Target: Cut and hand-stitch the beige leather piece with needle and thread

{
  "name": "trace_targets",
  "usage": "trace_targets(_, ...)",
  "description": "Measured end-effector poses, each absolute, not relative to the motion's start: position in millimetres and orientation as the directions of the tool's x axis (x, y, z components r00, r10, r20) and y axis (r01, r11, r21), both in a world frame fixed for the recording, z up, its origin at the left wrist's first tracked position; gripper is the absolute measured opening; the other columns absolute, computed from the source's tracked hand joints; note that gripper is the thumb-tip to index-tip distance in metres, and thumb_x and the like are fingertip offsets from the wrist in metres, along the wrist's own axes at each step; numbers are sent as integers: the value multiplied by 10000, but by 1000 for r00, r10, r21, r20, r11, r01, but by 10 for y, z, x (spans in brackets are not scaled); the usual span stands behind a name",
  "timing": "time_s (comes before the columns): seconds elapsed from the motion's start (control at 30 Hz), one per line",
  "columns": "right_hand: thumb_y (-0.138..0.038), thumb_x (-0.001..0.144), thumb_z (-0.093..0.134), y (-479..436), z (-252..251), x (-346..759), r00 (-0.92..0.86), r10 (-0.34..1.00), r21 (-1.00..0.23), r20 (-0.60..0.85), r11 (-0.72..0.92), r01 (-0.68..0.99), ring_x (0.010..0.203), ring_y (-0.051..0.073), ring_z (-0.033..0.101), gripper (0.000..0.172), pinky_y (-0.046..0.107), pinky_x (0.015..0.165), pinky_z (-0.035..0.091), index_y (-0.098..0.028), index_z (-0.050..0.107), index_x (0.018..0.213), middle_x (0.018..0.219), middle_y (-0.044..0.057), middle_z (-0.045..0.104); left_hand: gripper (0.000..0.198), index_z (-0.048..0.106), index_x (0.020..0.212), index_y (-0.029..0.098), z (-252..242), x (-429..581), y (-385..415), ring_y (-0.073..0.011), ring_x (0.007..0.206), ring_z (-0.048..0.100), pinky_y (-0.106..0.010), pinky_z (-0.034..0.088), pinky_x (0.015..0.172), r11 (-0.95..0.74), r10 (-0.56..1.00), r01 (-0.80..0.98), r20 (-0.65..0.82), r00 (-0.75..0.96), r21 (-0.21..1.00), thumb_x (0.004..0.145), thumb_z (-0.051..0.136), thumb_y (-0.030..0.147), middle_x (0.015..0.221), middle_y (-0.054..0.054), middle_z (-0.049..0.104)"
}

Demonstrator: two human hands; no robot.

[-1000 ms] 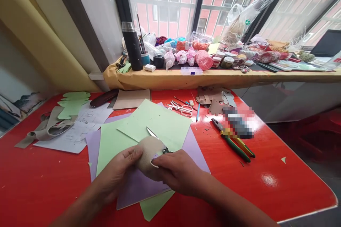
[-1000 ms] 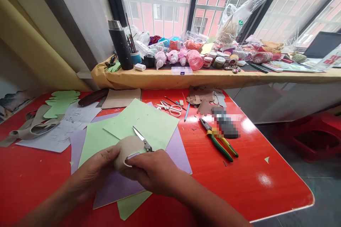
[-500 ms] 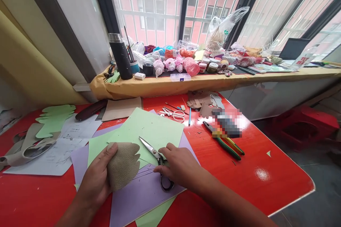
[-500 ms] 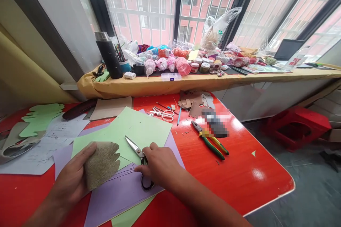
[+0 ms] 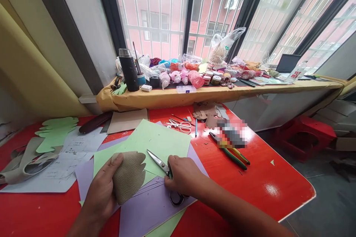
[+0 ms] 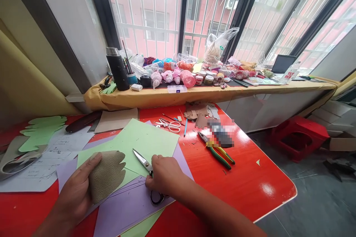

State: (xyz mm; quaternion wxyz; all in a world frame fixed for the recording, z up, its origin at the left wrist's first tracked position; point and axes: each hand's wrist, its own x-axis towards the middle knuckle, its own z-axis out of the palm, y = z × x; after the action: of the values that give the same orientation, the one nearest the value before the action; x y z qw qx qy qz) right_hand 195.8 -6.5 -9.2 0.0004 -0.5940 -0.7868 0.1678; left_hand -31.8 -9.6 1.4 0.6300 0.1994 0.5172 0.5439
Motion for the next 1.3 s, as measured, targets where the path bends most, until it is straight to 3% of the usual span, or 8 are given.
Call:
trace_targets(0.43,-335,794,652,-137,-62,2105,-286,937,-253,-198,233,939,722,249,680,198,312,538,237,-216,630,951,905,77,753,361,737,1234,149,72,-374,-127,-331,860,805,-387,692,653,333,885,-525,-452,-113,783,892,740,267,1065,-146,819)
trace_targets(0.8,-320,822,668,-195,40,2753,-83,969,-266,-234,19,964,732,202,616,153,290,547,239,-202,606,895,857,62,732,387,752,1227,173,23,-400,-143,-344,868,804,-415,697,667,395,844,-512,-521,-126,763,862,768,300,1095,-140,819)
trace_targets(1.0,-245,832,635,-260,17,3095,36,983,-245,-179,-80,966,687,184,583,83,298,559,215,-205,571,868,802,39,710,376,754,1209,175,-57,-401,-131,-345,883,796,-435,692,691,399,856,-490,-506,-105,775,874,758,345,1129,-156,808)
trace_targets(1.17,-243,849,614,-322,-32,3277,98,979,-204,-178,-134,970,676,195,598,66,308,543,186,-214,556,837,787,39,707,380,751,1196,184,-52,-361,-121,-342,842,792,-434,687,653,419,838,-475,-531,-125,774,856,765,354,1083,-148,814)
trace_targets(1.3,-253,858,604,-347,-109,3411,147,975,-206,-167,-180,962,699,209,630,64,301,538,209,-217,555,837,801,42,713,415,750,1186,198,-29,-322,-128,-359,899,787,-477,690,709,431,841,-481,-533,-94,764,825,795,397,1121,-136,809)
